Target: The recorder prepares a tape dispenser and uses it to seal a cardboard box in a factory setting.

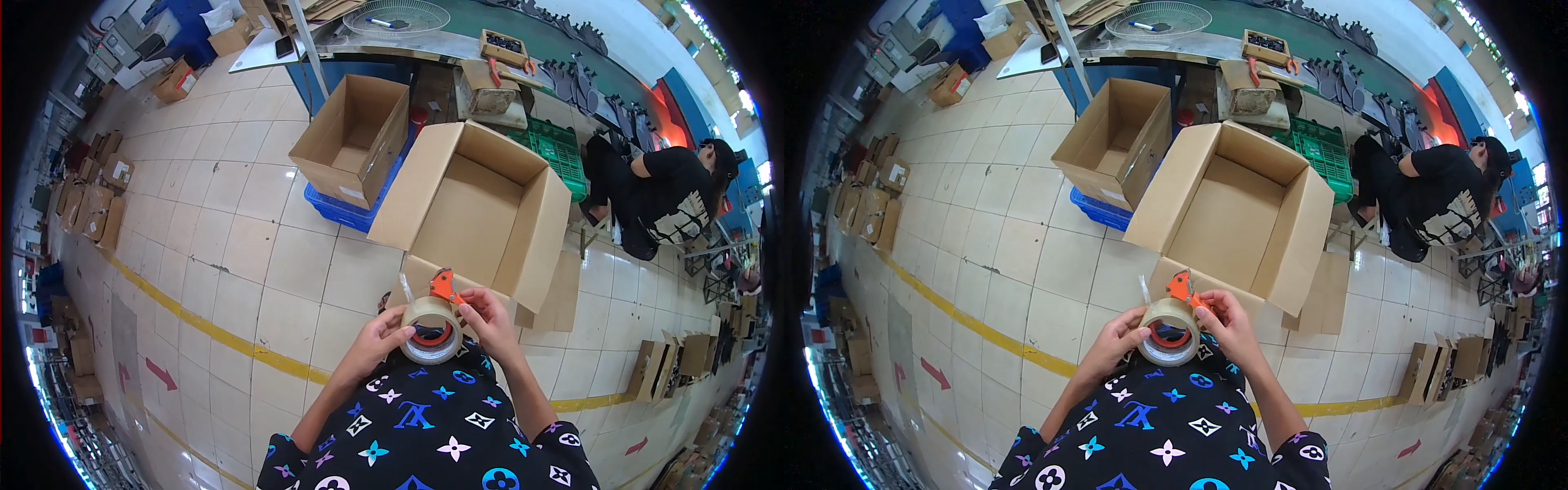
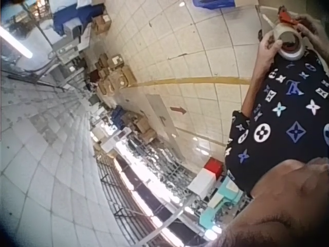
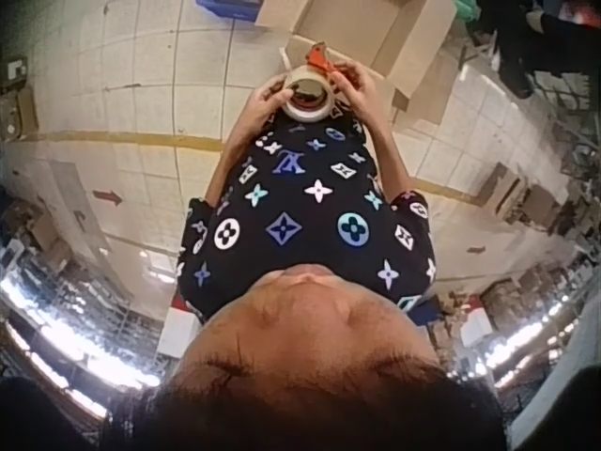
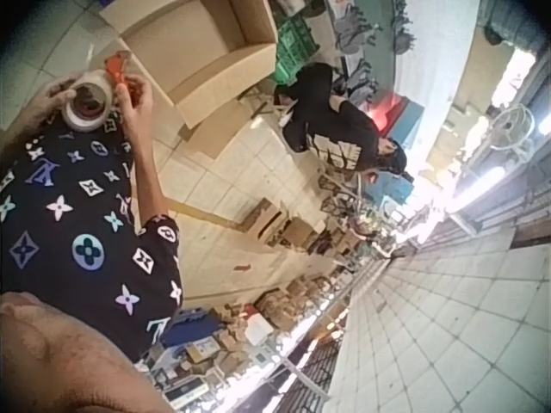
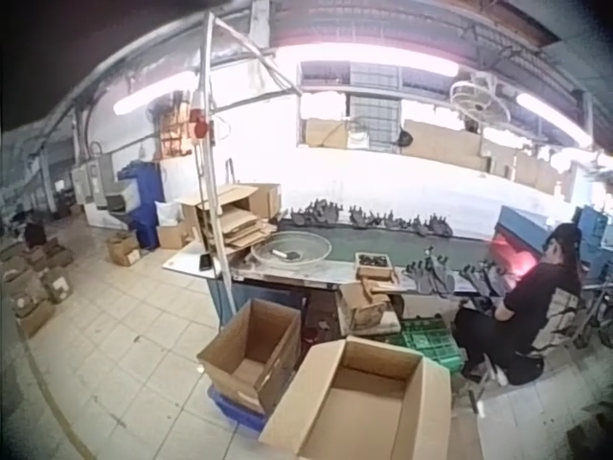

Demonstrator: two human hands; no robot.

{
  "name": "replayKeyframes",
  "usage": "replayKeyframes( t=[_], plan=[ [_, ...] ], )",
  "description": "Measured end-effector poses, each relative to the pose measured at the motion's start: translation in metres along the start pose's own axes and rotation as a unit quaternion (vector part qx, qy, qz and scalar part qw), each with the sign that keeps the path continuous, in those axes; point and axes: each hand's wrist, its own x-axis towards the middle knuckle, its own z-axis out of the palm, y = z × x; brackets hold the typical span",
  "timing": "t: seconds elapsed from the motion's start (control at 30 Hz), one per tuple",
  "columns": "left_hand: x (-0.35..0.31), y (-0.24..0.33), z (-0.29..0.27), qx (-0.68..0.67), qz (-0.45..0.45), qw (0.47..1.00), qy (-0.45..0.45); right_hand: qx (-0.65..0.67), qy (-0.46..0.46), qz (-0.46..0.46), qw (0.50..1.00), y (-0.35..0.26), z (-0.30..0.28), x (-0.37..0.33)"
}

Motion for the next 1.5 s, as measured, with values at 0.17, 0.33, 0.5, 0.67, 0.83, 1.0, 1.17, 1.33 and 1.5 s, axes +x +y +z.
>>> replayKeyframes(
  t=[0.17,0.33,0.5,0.67,0.83,1.0,1.17,1.33,1.5],
  plan=[
    [-0.003,0.009,0.005,0.009,-0.004,1.0,-0.015,-0.024,0.038,0.002,0.999,-0.002,0.003,-0.002],
    [-0.007,0.005,0.003,0.021,0.027,0.999,-0.028,-0.043,0.038,-0.015,0.998,0.003,0.003,-0.002],
    [-0.013,0.008,0.008,0.07,0.063,0.995,0.026,-0.008,0.046,-0.02,0.999,0.004,0.003,0.003],
    [-0.025,0.02,0.004,0.129,0.162,0.975,-0.075,-0.024,0.15,-0.025,0.988,0.013,-0.016,0.018],
    [-0.029,0.022,0.003,0.122,0.139,0.97,-0.16,0.193,0.083,-0.083,0.974,0.0,-0.044,0.016],
    [-0.025,0.016,-0.009,0.112,0.184,0.965,-0.148,0.293,0.022,-0.181,0.939,-0.006,-0.047,0.004],
    [-0.025,0.009,-0.001,0.026,0.098,0.995,0.013,0.398,-0.112,-0.176,0.893,-0.017,-0.038,0.004],
    [-0.005,0.023,0.014,0.084,0.121,0.984,0.096,0.512,-0.167,-0.159,0.827,-0.014,-0.032,-0.001],
    [-0.001,0.044,0.028,0.106,0.141,0.981,0.084,0.595,-0.174,-0.167,0.767,-0.02,-0.028,-0.004]
  ],
)
